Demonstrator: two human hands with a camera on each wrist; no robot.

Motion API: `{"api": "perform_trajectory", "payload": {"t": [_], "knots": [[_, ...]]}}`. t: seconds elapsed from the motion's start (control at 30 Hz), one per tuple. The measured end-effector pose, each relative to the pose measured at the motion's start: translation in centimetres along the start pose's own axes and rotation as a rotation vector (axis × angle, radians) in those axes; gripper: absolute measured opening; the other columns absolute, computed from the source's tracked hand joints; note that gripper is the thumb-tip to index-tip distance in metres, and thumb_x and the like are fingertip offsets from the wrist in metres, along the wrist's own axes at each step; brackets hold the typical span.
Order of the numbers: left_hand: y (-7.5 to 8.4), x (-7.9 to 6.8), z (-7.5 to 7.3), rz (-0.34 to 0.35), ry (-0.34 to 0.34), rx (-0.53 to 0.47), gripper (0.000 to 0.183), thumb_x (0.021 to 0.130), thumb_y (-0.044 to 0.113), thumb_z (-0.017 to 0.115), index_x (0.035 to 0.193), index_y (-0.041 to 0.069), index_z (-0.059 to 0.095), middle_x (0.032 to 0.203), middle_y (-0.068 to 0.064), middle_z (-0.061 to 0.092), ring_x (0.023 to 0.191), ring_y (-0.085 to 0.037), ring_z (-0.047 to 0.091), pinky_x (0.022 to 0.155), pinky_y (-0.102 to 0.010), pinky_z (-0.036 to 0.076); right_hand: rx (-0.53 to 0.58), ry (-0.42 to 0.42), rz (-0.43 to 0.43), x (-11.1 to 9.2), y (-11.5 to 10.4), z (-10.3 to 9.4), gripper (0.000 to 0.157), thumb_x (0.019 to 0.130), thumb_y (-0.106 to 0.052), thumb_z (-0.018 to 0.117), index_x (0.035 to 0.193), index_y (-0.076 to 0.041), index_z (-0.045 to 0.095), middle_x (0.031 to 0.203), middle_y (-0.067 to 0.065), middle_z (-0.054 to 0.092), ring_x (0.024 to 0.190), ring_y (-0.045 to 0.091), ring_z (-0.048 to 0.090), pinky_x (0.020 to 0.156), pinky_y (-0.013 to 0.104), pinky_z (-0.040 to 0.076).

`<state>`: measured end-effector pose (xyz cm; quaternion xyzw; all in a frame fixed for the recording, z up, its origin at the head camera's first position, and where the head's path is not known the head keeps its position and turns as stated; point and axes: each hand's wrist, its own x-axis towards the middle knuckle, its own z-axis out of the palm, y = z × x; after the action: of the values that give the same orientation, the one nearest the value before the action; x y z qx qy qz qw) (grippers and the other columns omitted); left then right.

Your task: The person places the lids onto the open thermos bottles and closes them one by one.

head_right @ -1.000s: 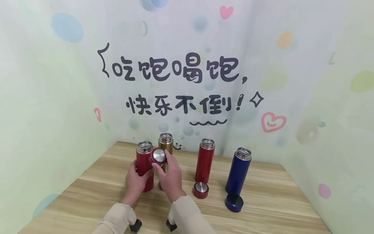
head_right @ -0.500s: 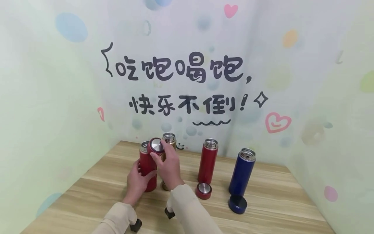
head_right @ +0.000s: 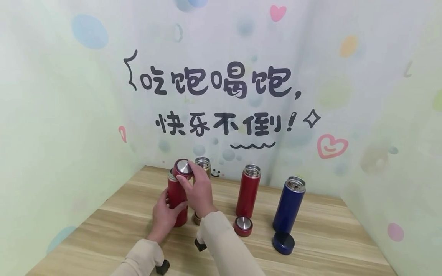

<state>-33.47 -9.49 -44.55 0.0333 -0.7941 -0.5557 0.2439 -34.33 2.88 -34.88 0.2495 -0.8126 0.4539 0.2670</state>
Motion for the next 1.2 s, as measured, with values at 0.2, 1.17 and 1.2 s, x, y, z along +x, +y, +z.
{"api": "perform_trajectory", "payload": {"t": [0.2, 1.17, 1.2], "knots": [[-0.1, 0.1, 0.1, 0.034, 0.021, 0.009, 0.073, 0.081, 0.027, 0.081, 0.141, 0.011, 0.044, 0.129, -0.014, 0.058, 0.113, -0.033, 0.058, 0.096, -0.053, 0.047, 0.006, -0.032, 0.012, 0.7, -0.2, 0.1, 0.057, 0.092, -0.039, 0.065, 0.143, -0.018, 0.049, 0.132, 0.002, 0.056, 0.113, 0.018, 0.054, 0.092, 0.037, 0.051], [-0.2, 0.4, -0.1, 0.002, -0.011, 0.054, 0.075, 0.079, 0.025, 0.083, 0.141, 0.011, 0.043, 0.131, -0.016, 0.057, 0.114, -0.035, 0.057, 0.097, -0.053, 0.046, 0.063, -0.164, 0.137, 1.8, -1.2, 0.7, 0.048, 0.093, -0.027, 0.066, 0.139, -0.022, 0.054, 0.128, -0.001, 0.059, 0.114, 0.017, 0.055, 0.094, 0.040, 0.050], [-0.2, 0.4, -0.2, 0.002, -0.010, 0.058, 0.076, 0.078, 0.025, 0.083, 0.141, 0.010, 0.043, 0.131, -0.016, 0.057, 0.114, -0.035, 0.057, 0.096, -0.053, 0.046, 0.068, -0.169, 0.144, 1.8, -1.2, 0.7, 0.049, 0.093, -0.027, 0.066, 0.139, -0.023, 0.054, 0.128, -0.002, 0.058, 0.114, 0.017, 0.055, 0.094, 0.040, 0.050]]}}
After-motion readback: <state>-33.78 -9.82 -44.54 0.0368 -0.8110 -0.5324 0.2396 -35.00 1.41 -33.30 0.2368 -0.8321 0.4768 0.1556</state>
